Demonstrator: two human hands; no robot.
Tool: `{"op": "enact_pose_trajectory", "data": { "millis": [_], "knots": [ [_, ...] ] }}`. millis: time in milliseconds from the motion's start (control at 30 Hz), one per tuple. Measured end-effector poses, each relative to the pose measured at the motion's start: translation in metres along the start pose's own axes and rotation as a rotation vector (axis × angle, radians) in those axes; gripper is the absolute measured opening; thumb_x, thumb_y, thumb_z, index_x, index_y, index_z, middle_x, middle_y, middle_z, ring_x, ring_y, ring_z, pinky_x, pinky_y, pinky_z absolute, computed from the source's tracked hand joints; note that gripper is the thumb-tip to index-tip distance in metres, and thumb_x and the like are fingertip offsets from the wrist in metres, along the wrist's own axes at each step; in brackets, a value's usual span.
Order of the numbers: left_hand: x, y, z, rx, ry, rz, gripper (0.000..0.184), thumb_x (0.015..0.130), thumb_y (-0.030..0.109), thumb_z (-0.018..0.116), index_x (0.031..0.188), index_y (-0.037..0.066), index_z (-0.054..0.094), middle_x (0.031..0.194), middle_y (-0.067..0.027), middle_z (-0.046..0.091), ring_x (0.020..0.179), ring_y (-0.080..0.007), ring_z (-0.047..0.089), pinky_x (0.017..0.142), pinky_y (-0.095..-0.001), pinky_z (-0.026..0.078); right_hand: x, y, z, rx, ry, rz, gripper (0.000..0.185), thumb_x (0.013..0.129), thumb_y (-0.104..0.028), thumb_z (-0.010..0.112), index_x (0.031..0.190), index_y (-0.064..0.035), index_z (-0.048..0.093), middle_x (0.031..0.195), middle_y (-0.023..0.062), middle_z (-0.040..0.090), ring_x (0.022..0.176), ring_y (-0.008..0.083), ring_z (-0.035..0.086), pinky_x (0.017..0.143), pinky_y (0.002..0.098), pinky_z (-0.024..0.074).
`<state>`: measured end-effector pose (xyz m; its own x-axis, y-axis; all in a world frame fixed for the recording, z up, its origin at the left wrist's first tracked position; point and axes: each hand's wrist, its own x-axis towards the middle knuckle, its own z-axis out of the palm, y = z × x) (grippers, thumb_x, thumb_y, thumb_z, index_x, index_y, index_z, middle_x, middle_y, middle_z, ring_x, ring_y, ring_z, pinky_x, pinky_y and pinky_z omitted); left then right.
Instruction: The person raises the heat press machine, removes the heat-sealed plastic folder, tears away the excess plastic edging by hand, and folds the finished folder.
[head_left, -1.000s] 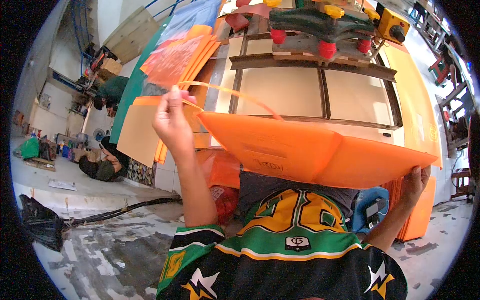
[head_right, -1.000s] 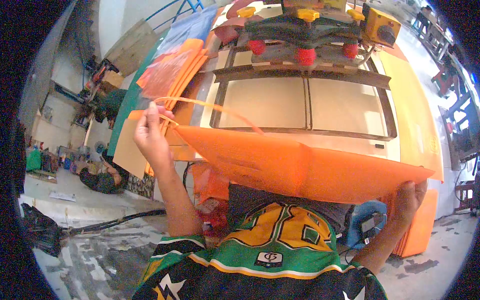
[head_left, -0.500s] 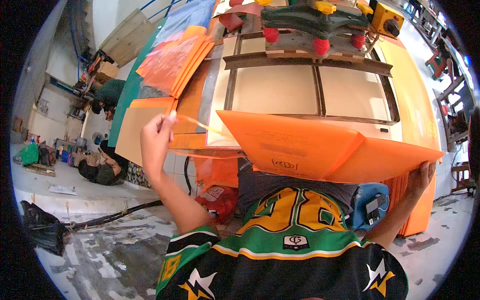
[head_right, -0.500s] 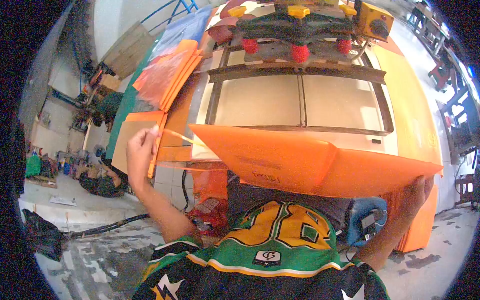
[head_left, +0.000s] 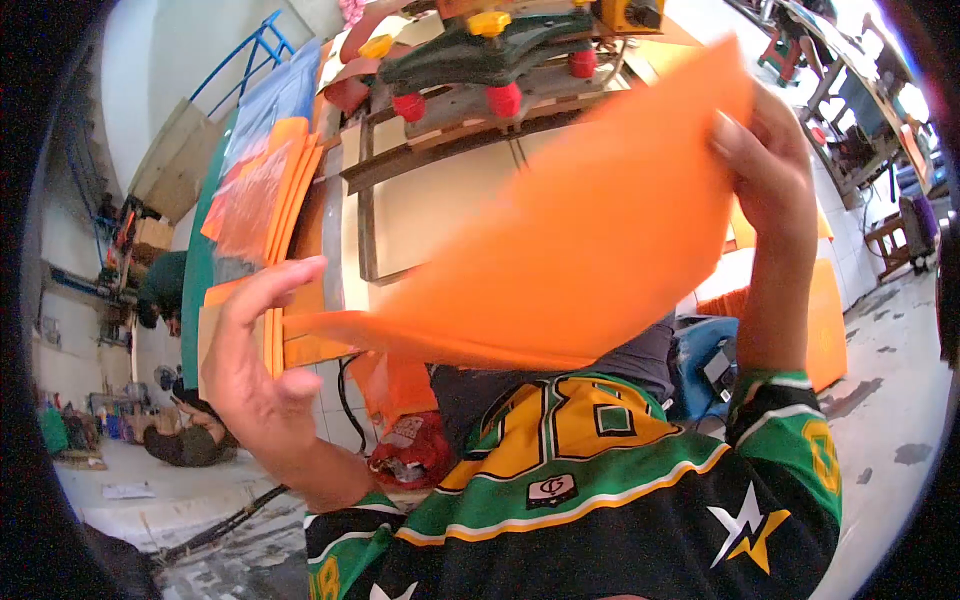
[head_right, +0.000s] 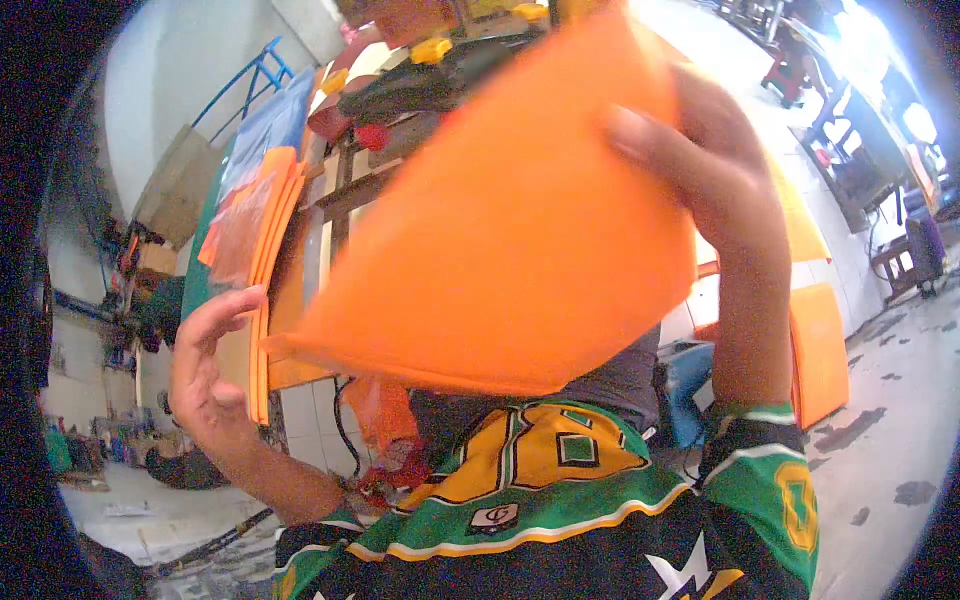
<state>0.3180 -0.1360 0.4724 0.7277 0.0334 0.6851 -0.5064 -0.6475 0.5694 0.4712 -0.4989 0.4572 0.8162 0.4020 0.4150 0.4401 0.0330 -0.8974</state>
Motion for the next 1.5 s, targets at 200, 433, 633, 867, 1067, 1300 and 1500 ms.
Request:
{"op": "enact_pose_trajectory", "data": {
  "millis": [200, 433, 633, 867, 1067, 1300, 1500],
  "knots": [
    [0.046, -0.002, 0.015, -0.112, -0.183, -0.137, 0.049, 0.091, 0.035, 0.075, 0.116, -0.005, 0.062, 0.106, -0.0081, 0.068, 0.099, -0.0138, 0.063, 0.088, -0.0272, 0.047, 0.075, -0.063, 0.045, 0.033, -0.383, -0.069, 0.043, 0.098, -0.034, 0.066, 0.121, 0.002, 0.065, 0.101, 0.008, 0.07, 0.085, 0.0132, 0.066, 0.073, 0.0266, 0.0535],
    [0.053, -0.042, -0.017, 0.067, -0.252, -0.183, 0.037, 0.097, 0.026, 0.069, 0.119, -0.004, 0.065, 0.111, -0.0045, 0.068, 0.1, -0.0095, 0.059, 0.09, -0.0256, 0.045, 0.098, -0.036, 0.045, 0.027, -0.523, -0.059, 0.064, 0.092, -0.056, 0.066, 0.126, -0.0017, 0.066, 0.115, 0.0075, 0.07, 0.1, 0.0135, 0.066, 0.085, 0.0302, 0.0539],
    [0.045, -0.079, -0.105, -0.252, 0.155, -0.258, 0.039, 0.098, 0.027, 0.067, 0.123, -0.003, 0.064, 0.117, -0.0076, 0.069, 0.104, -0.0148, 0.064, 0.092, -0.0294, 0.05, 0.077, 0.058, -0.027, -0.088, -0.61, 0.019, 0.073, 0.102, -0.062, 0.036, 0.137, -0.0015, 0.056, 0.131, 0.0126, 0.062, 0.118, 0.021, 0.06, 0.102, 0.0364, 0.0475],
    [0.039, -0.094, -0.143, -0.271, 0.266, -0.288, 0.041, 0.098, 0.028, 0.066, 0.128, 0.0, 0.061, 0.124, -0.0096, 0.067, 0.11, -0.0201, 0.064, 0.095, -0.0346, 0.052, 0.038, 0.088, -0.014, 0.401, -0.672, -0.18, 0.104, 0.085, -0.084, 0.028, 0.134, 0.0052, 0.052, 0.117, 0.0172, 0.064, 0.104, 0.0257, 0.067, 0.093, 0.045, 0.0526],
    [0.035, -0.095, -0.148, -0.297, 0.366, -0.283, 0.042, 0.098, 0.026, 0.067, 0.128, -0.002, 0.061, 0.122, -0.0106, 0.068, 0.108, -0.0184, 0.065, 0.093, -0.0322, 0.053, 0.021, 0.076, 0.003, 0.276, -0.368, -0.196, 0.038, 0.102, -0.031, 0.059, 0.121, 0.0018, 0.062, 0.085, 0.0018, 0.064, 0.08, 0.0107, 0.063, 0.08, 0.0272, 0.0499],
    [0.037, -0.101, -0.171, -0.229, 0.563, -0.33, 0.048, 0.1, 0.034, 0.062, 0.133, -0.002, 0.058, 0.13, -0.0128, 0.063, 0.117, -0.0226, 0.061, 0.1, -0.0375, 0.05, -0.004, 0.068, 0.02, -0.053, -0.169, -0.083, 0.027, 0.105, -0.023, 0.053, 0.1, -0.0015, 0.067, 0.071, -0.0003, 0.057, 0.069, 0.0087, 0.056, 0.067, 0.027, 0.0464],
    [0.033, -0.106, -0.243, -0.177, 0.751, -0.43, 0.067, 0.097, 0.046, 0.063, 0.145, 0.001, 0.048, 0.147, -0.0135, 0.051, 0.131, -0.033, 0.05, 0.111, -0.0502, 0.039, -0.049, 0.092, -0.005, -0.228, -0.364, 0.13, 0.027, 0.104, -0.024, 0.055, 0.094, -0.0024, 0.067, 0.074, 0.0038, 0.059, 0.07, 0.0121, 0.057, 0.068, 0.0295, 0.0481]
  ]
}}
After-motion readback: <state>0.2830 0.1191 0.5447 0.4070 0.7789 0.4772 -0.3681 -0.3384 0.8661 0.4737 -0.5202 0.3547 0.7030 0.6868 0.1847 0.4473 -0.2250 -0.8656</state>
